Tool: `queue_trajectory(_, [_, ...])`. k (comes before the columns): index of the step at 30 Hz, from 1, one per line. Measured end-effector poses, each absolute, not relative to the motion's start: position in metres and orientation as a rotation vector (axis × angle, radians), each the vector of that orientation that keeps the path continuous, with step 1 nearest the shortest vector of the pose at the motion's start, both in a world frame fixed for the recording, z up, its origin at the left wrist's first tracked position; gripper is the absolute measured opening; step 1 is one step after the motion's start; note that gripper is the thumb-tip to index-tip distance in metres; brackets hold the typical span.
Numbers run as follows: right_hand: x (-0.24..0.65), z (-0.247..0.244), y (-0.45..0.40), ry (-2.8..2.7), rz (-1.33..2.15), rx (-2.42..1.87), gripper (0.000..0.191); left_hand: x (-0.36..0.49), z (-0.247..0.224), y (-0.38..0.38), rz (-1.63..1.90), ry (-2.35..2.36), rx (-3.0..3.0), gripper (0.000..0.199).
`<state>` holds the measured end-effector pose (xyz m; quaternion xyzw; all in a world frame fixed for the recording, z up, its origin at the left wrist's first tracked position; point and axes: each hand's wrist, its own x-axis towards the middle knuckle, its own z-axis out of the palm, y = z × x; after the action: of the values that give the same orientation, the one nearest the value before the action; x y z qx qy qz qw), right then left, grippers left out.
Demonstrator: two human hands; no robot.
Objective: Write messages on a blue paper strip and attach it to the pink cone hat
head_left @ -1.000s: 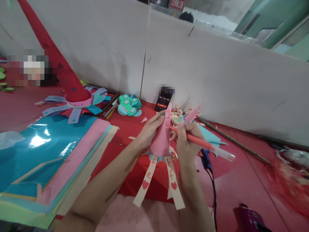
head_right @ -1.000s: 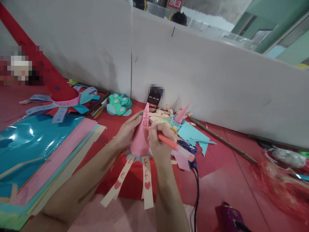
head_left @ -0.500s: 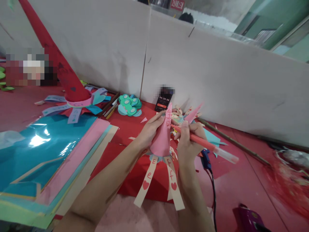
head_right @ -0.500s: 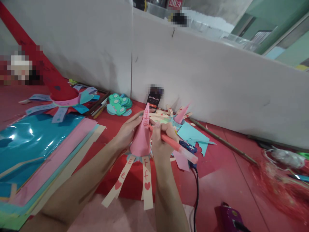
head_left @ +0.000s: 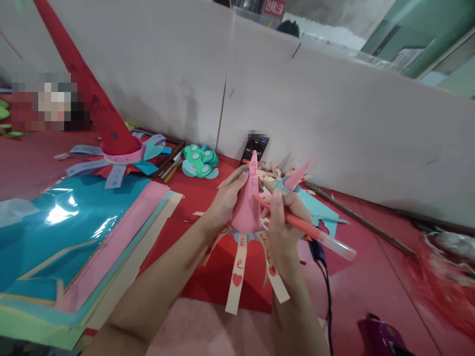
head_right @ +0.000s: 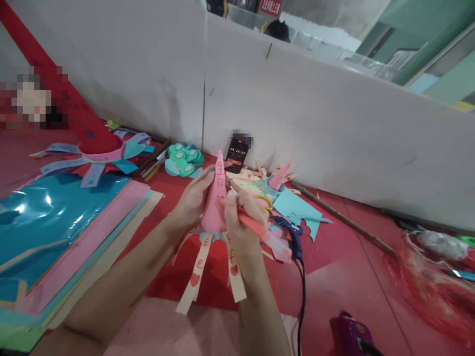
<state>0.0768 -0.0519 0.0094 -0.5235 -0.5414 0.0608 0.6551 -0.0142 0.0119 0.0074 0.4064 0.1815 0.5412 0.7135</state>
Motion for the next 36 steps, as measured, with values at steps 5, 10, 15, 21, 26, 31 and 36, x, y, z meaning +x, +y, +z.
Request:
queue_trajectory(5, [0.081,0.012,-0.052,-1.356,0.127,-1.122,0.028,-0.014,0.007,0.013,1.205,0.410,0.915,0.028])
queue_trajectory(10, [0.080,0.022,-0.051,-1.428,0.098,-1.108,0.030,-0.016,0.004,0.016,1.206,0.431,0.955,0.030])
queue_trajectory(15, [0.079,0.025,-0.050,-1.404,0.080,-1.120,0.031,-0.018,0.004,0.015,1.159,0.457,0.950,0.034])
queue_trajectory(21, [0.079,0.022,-0.049,-1.403,0.029,-1.186,0.028,-0.018,0.005,0.016,1.169,0.433,0.944,0.033])
queue_trajectory(26, [0.079,0.024,-0.046,-1.445,0.039,-1.157,0.026,-0.019,0.005,0.016,1.171,0.444,0.943,0.033])
queue_trajectory(31, [0.079,0.025,-0.046,-1.485,-0.033,-1.142,0.026,-0.019,0.004,0.016,1.168,0.446,0.922,0.033])
queue_trajectory(36, [0.080,0.022,-0.047,-1.472,0.008,-1.214,0.031,-0.018,0.002,0.018,1.171,0.473,0.947,0.031])
